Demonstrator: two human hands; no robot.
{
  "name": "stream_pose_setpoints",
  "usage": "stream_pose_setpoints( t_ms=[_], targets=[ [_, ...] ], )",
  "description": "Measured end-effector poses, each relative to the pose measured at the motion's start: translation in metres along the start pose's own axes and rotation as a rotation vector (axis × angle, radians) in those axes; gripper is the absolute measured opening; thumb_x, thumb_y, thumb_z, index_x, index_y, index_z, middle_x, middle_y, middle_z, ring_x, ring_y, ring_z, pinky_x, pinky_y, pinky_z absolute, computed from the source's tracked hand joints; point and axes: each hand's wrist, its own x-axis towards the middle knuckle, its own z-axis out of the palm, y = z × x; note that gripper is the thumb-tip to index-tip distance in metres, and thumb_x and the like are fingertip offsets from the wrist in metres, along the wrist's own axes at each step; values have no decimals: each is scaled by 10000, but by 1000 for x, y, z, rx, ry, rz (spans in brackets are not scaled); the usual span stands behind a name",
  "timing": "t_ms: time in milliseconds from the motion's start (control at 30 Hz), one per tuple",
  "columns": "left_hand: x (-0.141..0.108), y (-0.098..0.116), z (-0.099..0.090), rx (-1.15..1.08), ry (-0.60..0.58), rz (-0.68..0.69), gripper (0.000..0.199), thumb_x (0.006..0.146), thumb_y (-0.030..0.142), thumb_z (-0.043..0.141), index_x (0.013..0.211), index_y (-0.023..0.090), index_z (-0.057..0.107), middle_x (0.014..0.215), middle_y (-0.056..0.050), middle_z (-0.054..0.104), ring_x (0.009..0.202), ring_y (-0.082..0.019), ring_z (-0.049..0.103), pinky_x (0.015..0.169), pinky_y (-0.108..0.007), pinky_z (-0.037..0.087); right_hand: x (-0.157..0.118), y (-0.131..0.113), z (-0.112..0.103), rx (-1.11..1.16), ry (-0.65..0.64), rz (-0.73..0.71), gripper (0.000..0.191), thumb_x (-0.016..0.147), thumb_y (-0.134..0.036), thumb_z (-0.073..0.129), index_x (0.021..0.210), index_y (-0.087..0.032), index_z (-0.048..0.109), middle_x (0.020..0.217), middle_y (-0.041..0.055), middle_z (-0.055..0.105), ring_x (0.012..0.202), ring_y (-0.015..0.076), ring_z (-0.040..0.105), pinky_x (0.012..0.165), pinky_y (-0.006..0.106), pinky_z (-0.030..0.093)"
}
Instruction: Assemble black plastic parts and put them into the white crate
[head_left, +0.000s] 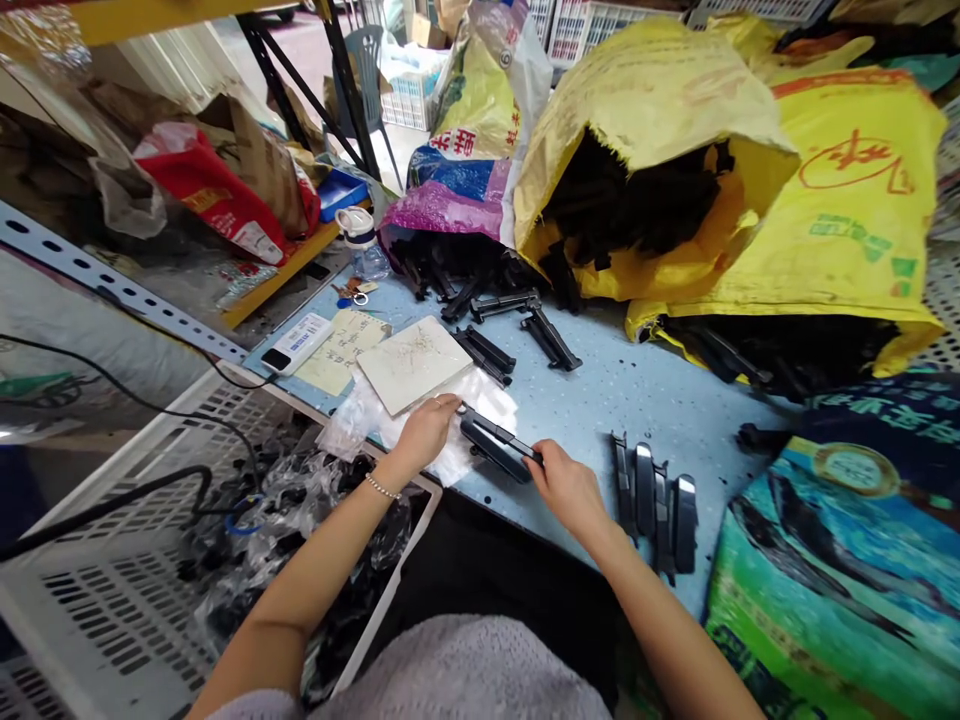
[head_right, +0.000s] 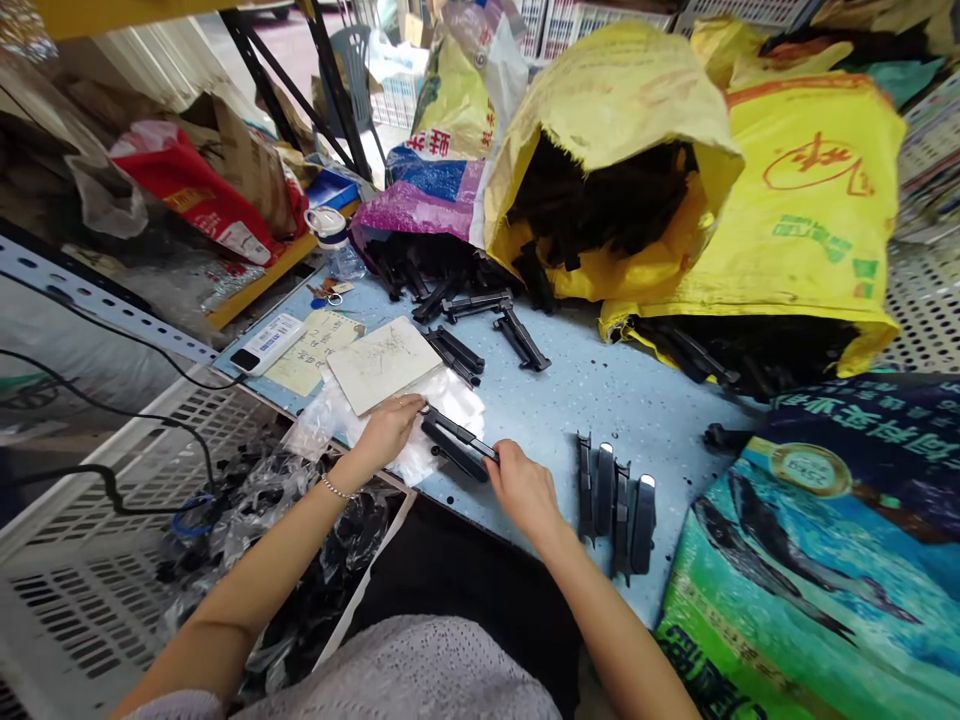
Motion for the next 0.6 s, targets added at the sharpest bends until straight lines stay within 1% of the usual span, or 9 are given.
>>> stream_pose_setpoints(
  t_ms=[100, 167, 233, 300, 367, 433, 500, 567, 600],
  targets=[
    [-4, 0, 3, 91, 2, 13, 514, 843, 5, 386, 1323, 122, 530, 1384, -160, 535, 1269, -252, 531, 1068, -448, 457, 1, -11, 5, -21, 31, 73, 227, 984, -381, 411, 1064, -199, 520, 979, 88, 715, 704, 232, 675, 578, 293, 336],
    [-7, 1, 4, 82, 0, 24, 581, 818, -2, 408, 1381, 127, 466, 1426, -159, 486, 1327, -258, 474, 1099, -452, 432, 0, -14, 7, 9, 51, 58, 236, 982, -397, 410, 1062, -202, 517, 958, 82, 718, 709, 236, 676, 578, 294, 331],
    [-9, 2, 3, 45, -8, 27, 635, 796, 3, 439, 1417, 134, 414, 1445, -161, 447, 1347, -266, 446, 1090, -447, 443, -2, -14, 6, 28, 49, 40, 229, 977, -398, 416, 1050, -209, 522, 936, 74, 720, 697, 232, 672, 573, 290, 320],
    [-9, 4, 1, 11, -24, 2, 656, 789, 12, 455, 1427, 149, 393, 1450, -162, 419, 1321, -269, 469, 1040, -432, 487, -7, -13, 4, 38, 66, 75, 221, 972, -392, 419, 1033, -207, 523, 916, 74, 719, 683, 231, 667, 566, 288, 308],
    [-9, 6, -2, -23, -50, -36, 653, 790, 20, 466, 1424, 160, 393, 1453, -166, 397, 1243, -261, 537, 980, -412, 526, -13, -13, 1, 73, 101, 108, 233, 968, -406, 420, 1027, -204, 520, 902, 76, 714, 689, 237, 665, 571, 289, 313],
    [-8, 9, -4, -57, -60, -60, 683, 788, 25, 483, 1445, 166, 359, 1465, -176, 371, 1147, -242, 598, 943, -398, 545, -16, -18, 1, 129, 119, 91, 248, 965, -426, 419, 1030, -208, 517, 894, 73, 710, 704, 241, 664, 587, 292, 327],
    [-9, 18, -4, -67, -36, -66, 744, 793, 27, 488, 1490, 178, 277, 1495, -191, 326, 1142, -246, 603, 941, -400, 545, -12, -27, 5, 194, 113, 73, 225, 955, -414, 432, 1016, -216, 519, 891, 67, 703, 706, 234, 661, 596, 289, 336],
    [-14, 34, -3, -63, -17, -17, 793, 805, 11, 452, 1526, 199, 182, 1532, -192, 276, 1260, -277, 530, 982, -417, 524, -1, -35, 12, 311, 116, 86, 197, 935, -402, 460, 989, -222, 516, 827, 49, 688, 680, 223, 647, 593, 284, 347],
    [-18, 45, -2, -73, -34, 44, 810, 808, 0, 429, 1537, 212, 146, 1546, -183, 265, 1327, -285, 469, 1017, -428, 502, 5, -39, 17, 413, 118, 112, 198, 926, -411, 470, 973, -224, 511, 760, 30, 671, 646, 218, 635, 586, 284, 356]
  ],
)
